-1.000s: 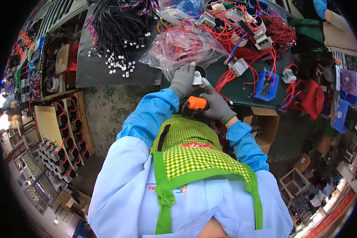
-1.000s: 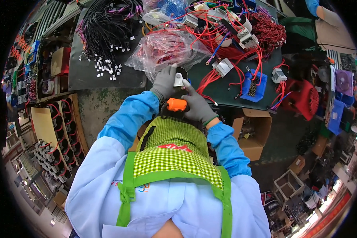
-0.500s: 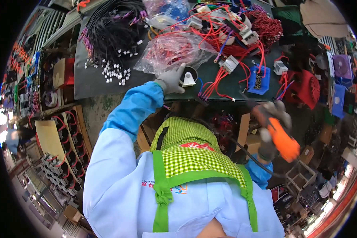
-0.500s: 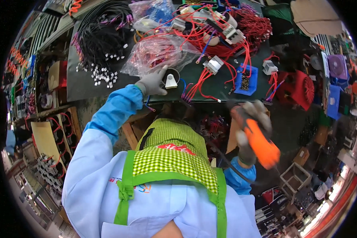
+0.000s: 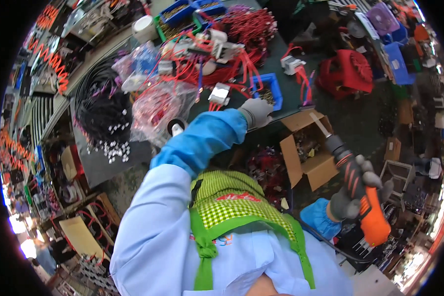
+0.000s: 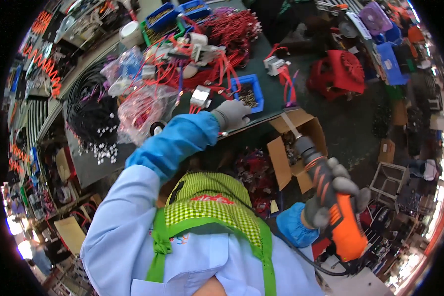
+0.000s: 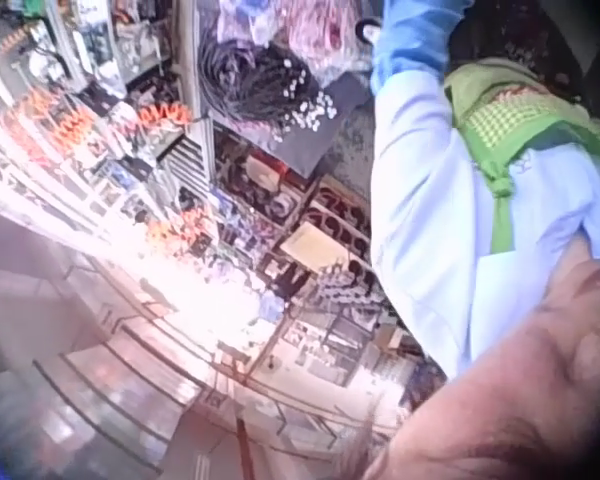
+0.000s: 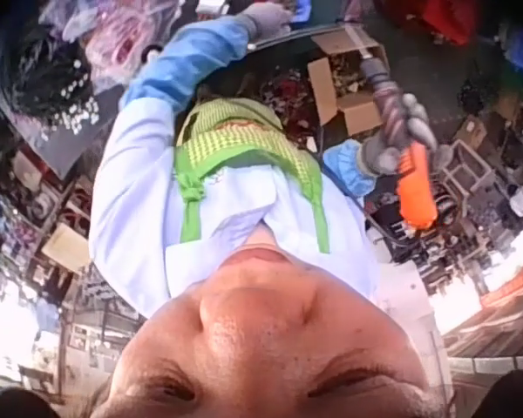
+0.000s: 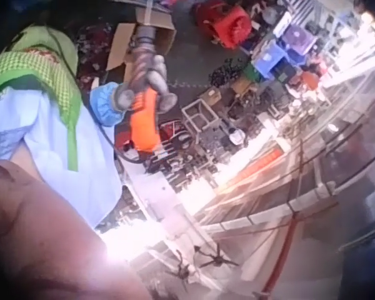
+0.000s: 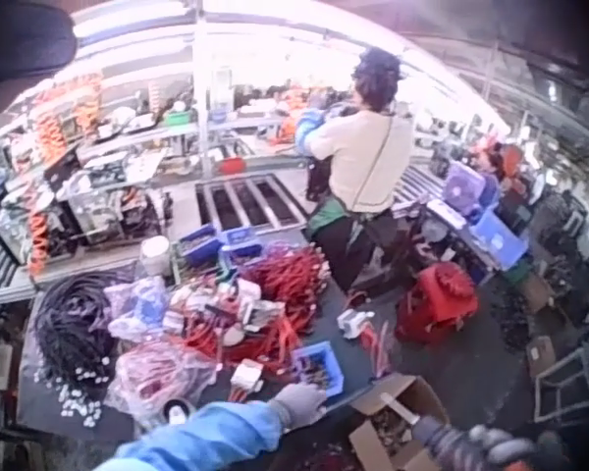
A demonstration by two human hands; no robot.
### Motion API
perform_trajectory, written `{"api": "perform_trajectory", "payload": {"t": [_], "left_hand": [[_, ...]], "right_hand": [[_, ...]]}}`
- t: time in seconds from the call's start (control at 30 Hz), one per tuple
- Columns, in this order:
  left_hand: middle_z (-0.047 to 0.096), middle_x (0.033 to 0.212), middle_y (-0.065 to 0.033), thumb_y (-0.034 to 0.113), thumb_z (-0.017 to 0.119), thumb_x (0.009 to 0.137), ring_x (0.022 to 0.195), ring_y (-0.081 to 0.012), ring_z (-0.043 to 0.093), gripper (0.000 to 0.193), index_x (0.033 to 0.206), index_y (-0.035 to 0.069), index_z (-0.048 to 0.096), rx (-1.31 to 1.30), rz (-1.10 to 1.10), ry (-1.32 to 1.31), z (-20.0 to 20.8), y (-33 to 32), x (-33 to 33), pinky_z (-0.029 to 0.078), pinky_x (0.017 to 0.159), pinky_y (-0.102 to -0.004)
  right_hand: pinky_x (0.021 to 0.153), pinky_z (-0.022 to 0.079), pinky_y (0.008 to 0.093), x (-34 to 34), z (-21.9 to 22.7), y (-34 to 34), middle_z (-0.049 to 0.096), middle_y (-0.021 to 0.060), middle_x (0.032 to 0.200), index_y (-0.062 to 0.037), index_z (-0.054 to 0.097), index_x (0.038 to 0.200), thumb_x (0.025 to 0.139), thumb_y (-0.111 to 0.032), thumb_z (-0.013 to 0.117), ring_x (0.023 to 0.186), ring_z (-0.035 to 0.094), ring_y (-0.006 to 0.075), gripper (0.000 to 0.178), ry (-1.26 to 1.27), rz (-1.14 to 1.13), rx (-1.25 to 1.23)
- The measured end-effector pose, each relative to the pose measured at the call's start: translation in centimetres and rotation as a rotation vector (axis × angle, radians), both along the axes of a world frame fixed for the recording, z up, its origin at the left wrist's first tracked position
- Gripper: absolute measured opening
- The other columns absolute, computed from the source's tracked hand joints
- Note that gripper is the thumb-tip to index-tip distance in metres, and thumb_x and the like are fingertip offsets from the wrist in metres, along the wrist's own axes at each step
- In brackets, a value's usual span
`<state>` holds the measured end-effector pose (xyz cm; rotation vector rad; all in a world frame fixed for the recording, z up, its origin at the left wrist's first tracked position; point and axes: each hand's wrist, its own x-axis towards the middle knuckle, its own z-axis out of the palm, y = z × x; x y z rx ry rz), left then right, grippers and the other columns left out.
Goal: The person assembles and secures electronic wire harnesses and plastic connectors to an electronic component using an electric screwdriver to fasten screws.
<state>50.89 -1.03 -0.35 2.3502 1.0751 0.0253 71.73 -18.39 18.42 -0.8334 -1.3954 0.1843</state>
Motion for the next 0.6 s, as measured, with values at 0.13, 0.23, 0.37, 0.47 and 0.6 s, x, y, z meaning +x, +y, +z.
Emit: {"api": "perform_trajectory", "payload": {"t": [0.13,0.23,0.37,0.47,0.6], "left_hand": [[0.063,0.106,-0.0131,0.029,0.057,0.086,0.108,-0.0324,0.055,0.027,0.097,0.007,0.068,0.191,0.044,0.348,-5.2,3.6,7.0,0.043,0.092,-0.0461],[0.058,0.112,-0.0167,0.02,0.053,0.086,0.109,-0.0329,0.051,0.031,0.112,0.004,0.061,0.053,0.318,0.329,-8.5,5.5,7.9,0.039,0.095,-0.0452],[0.057,0.113,-0.0113,0.021,0.049,0.089,0.104,-0.0322,0.056,0.031,0.115,0.009,0.061,0.245,0.376,0.374,-12.9,6.4,7.7,0.042,0.088,-0.0461],[0.061,0.11,-0.0109,0.018,0.051,0.087,0.1,-0.0305,0.061,0.028,0.112,0.01,0.064,0.189,0.358,0.46,-11.1,7.7,8.1,0.047,0.082,-0.0447],[0.064,0.109,-0.0119,0.017,0.055,0.084,0.1,-0.0305,0.064,0.024,0.104,0.01,0.067,0.085,0.288,0.498,-10.6,9.4,7.0,0.05,0.079,-0.0444]], "right_hand": [[0.078,0.048,0.0504,2.7,-0.3,-1.6,0.058,0.0111,0.099,-0.0052,0.028,0.139,0.084,-0.046,0.065,0.087,0.059,0.033,0.078,-0.006,0.02,0.093],[0.072,0.047,0.0489,5.3,-1.3,-2.2,0.057,0.0092,0.094,-0.0059,0.03,0.139,0.077,-0.047,0.073,0.082,0.057,0.0283,0.086,-0.026,0.276,0.049],[0.083,0.049,0.0502,4.1,-2.5,-2.0,0.059,0.0119,0.103,-0.0045,0.028,0.143,0.077,-0.05,0.073,0.093,0.06,0.0297,0.092,0.142,0.185,0.094],[0.082,0.053,0.049,4.0,-2.7,-1.1,0.059,0.0136,0.098,-0.0022,0.025,0.139,0.082,-0.05,0.068,0.091,0.063,0.0305,0.086,0.208,0.089,0.077],[0.082,0.053,0.0488,4.1,-2.9,0.2,0.058,0.0137,0.099,-0.0009,0.024,0.139,0.082,-0.051,0.067,0.091,0.063,0.0305,0.088,0.242,0.087,0.02]]}}
